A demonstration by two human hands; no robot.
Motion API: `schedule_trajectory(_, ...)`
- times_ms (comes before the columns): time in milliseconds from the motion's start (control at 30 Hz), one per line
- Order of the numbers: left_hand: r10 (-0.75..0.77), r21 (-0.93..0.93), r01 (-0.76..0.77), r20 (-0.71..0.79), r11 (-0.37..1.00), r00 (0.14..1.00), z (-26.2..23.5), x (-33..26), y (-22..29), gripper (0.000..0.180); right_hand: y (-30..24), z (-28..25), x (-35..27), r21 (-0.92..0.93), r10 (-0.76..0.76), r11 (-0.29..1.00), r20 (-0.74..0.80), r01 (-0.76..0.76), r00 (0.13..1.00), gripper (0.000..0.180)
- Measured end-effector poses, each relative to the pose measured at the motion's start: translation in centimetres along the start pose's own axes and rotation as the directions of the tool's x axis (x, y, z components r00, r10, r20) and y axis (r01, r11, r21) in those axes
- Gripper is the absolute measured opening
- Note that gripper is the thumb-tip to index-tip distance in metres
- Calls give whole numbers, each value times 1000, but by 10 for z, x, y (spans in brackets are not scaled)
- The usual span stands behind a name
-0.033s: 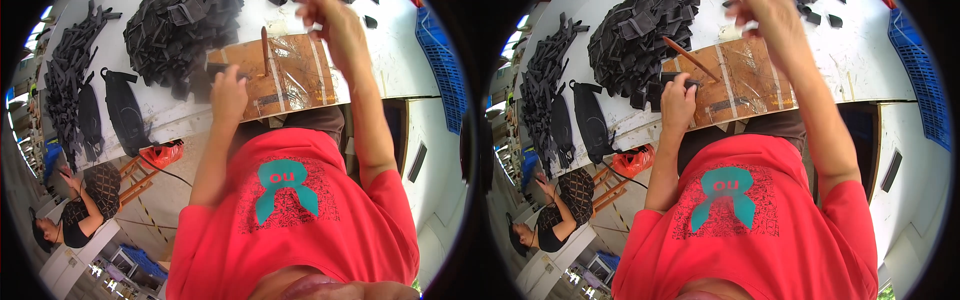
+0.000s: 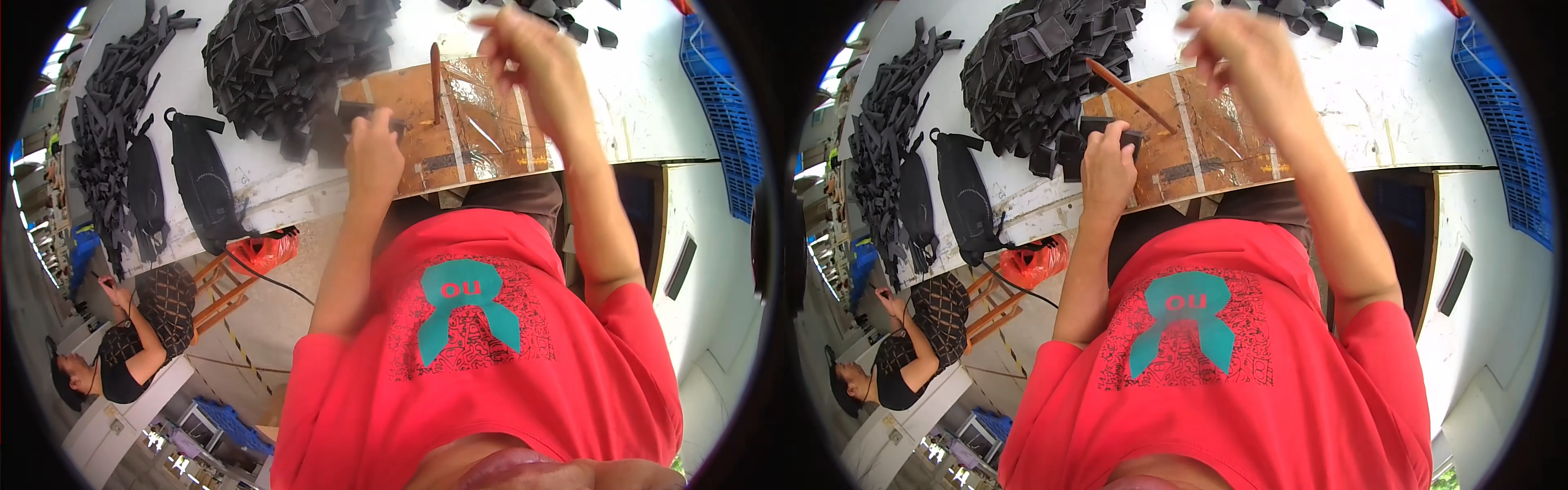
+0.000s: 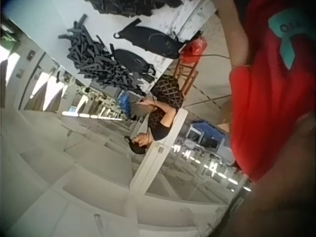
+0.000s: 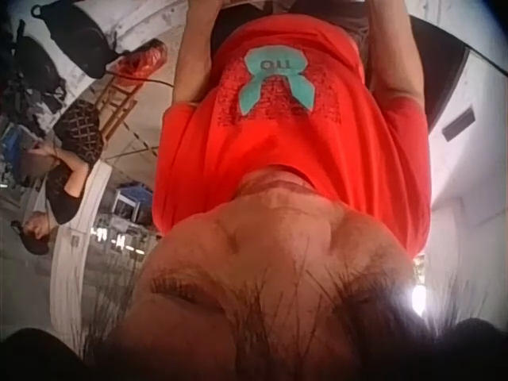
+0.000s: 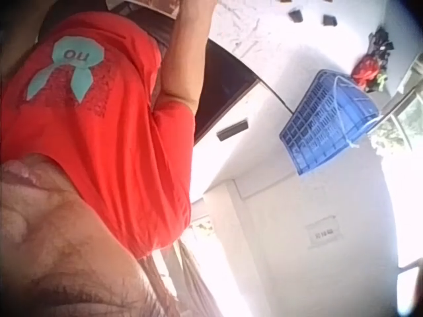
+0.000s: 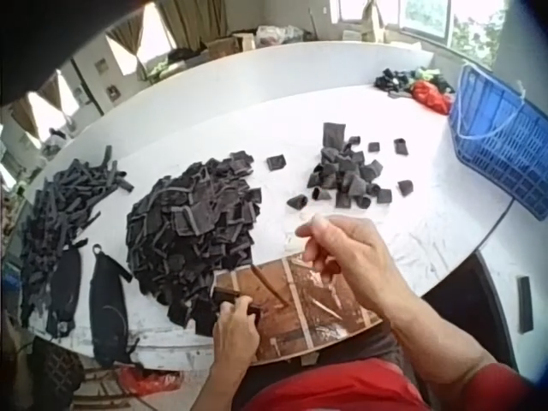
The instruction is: Assembling small black rubber or plastic components by hand at a workstation.
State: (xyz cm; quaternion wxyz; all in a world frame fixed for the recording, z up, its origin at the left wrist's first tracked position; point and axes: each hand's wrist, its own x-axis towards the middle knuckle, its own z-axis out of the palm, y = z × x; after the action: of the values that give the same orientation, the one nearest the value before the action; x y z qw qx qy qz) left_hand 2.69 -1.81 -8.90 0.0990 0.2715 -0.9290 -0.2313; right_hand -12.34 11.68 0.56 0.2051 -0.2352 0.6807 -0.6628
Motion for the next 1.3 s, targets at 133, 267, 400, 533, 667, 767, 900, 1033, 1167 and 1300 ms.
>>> schedule_trajectory(133, 109, -50, -115, -113, 992, 988, -3, 5, -4, 9, 35, 30, -53, -315, 46, 949, 152, 4, 987, 17)
schedule_trajectory(267, -143, -750, 131, 49, 648, 988, -21, -1, 15, 3, 53, 52, -64, -360, -38, 930, 97, 70, 995, 15)
schedule_trajectory(400, 14, -922, 387, 386, -4, 922, -41, -13, 29, 20, 54, 42, -60, 344, 242, 886, 229, -311, 943, 11)
schedule_trajectory(533, 247, -716, 564, 509, -411, 825, -53, -15, 27, 24, 39, 23, -53, 481, 381, 630, 494, -610, 782, 7)
schedule_trajectory(667, 216, -751, 568, 525, -338, 823, -55, -17, 34, 17, 33, 18, -52, 504, 330, 584, 569, -636, 753, 6)
schedule_trajectory(767, 181, -809, 546, 516, -219, 837, -54, -17, 33, 12, 30, 18, -52, 488, 352, 583, 569, -650, 743, 6)
schedule_trajectory(900, 133, -862, 507, 503, 5, 854, -59, -17, 35, 7, 26, 25, -54, 376, 410, 690, 502, -618, 762, 7)
schedule_trajectory(1033, 31, -906, 378, 390, 189, 920, -51, -20, 40, 7, 35, 34, -59, -147, 126, 983, 124, -107, 984, 11)
schedule_trajectory(1167, -17, -944, 305, 305, 122, 952, -42, -21, 44, 6, 44, 36, -57, 58, 154, 984, 174, -166, 973, 9)
schedule_trajectory(1300, -36, -951, 310, 309, 16, 950, -40, -23, 43, 7, 42, 34, -56, 328, 282, 888, 168, -324, 944, 10)
